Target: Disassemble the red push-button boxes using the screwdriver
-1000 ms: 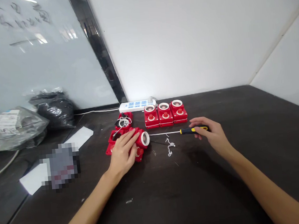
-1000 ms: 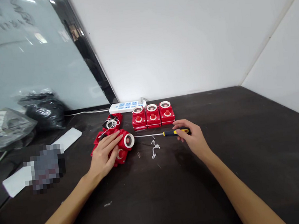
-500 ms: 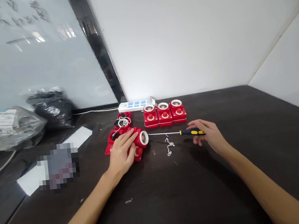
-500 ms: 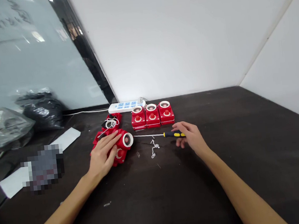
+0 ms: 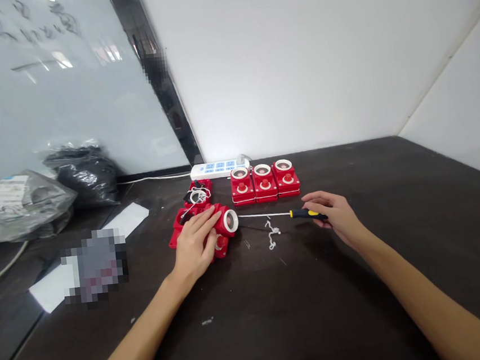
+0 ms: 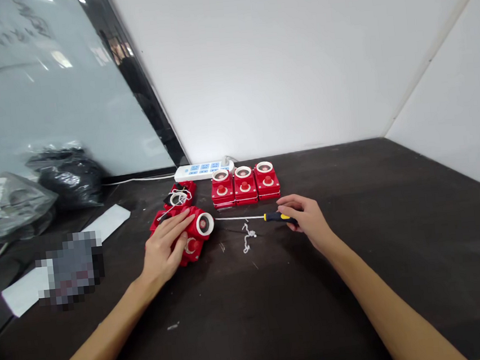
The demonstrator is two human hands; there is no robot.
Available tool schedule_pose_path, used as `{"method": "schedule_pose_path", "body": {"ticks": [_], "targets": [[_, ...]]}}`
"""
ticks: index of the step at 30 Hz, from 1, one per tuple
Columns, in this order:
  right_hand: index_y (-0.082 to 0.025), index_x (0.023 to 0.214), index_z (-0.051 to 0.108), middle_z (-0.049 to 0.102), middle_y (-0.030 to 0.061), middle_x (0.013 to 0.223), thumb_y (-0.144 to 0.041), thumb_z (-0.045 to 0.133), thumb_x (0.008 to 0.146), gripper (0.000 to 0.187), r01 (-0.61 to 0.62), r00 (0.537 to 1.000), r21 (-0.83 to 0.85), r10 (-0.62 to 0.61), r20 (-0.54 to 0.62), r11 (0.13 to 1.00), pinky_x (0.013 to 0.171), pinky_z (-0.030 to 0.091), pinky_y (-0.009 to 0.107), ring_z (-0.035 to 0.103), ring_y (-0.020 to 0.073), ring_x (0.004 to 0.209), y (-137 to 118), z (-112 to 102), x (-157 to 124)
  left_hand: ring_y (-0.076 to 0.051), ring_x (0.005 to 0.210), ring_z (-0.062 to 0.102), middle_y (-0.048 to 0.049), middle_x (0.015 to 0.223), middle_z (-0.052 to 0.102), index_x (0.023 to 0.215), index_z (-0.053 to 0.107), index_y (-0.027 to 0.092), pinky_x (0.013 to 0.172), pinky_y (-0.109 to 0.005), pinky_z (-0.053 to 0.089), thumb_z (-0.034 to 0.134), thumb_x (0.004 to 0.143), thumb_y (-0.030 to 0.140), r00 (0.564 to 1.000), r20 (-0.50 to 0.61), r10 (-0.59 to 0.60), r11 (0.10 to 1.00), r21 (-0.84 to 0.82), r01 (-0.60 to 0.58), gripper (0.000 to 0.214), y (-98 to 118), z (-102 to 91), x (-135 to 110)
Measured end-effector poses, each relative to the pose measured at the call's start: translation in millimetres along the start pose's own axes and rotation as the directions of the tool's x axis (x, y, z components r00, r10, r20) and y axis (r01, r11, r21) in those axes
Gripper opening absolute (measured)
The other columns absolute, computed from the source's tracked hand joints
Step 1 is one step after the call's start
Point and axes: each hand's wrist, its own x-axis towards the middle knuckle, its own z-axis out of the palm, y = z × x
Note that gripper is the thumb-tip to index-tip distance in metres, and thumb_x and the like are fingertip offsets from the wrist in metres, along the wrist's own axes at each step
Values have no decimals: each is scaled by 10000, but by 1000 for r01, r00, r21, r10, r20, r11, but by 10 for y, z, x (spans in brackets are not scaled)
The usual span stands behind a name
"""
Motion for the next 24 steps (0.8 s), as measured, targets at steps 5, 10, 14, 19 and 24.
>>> {"method": "schedule_pose_path", "body": {"ticks": [5,10,14,19,24], "targets": [[-170,899,701,672,27,749,-393,785,651,343,-20,998,28,21,-58,999,385,266,204,451,57,407,-25,-59,17,-256,1261,559,-76,1363,602,1276,631,221,1085,-484,421,450,930,212,1000,5,0,1000,5,0,391,5,-13,1],[-162,890,703,676,36,756,-366,790,637,336,-13,995,50,18,-96,999,398,297,209,463,65,434,-41,-84,17,-256,1257,564,-83,1357,606,1267,638,208,1080,-481,428,452,936,216,1000,-2,1,1000,-2,-1,379,-27,-14,-10],[-156,880,702,671,35,739,-364,784,644,325,14,997,26,-12,-80,1000,389,282,209,446,59,417,-45,-60,13,-254,1256,566,-73,1353,610,1270,638,214,1080,-473,434,458,940,212,1000,-9,13,999,-36,-13,376,-95,-7,-23],[-158,875,704,681,44,754,-385,786,649,331,23,999,3,-23,-30,1000,392,306,214,459,66,420,-21,7,-8,-253,1255,566,-65,1357,608,1288,626,232,1076,-483,437,461,945,212,1000,-5,29,998,-56,-29,381,-123,-11,-20],[-156,863,707,680,45,752,-402,781,663,326,52,994,12,-51,-97,999,392,317,216,475,71,423,-12,3,-1,-258,1249,570,-76,1360,604,1295,620,228,1067,-491,443,460,943,206,998,3,57,997,-59,-56,387,-93,-20,-11]]}}
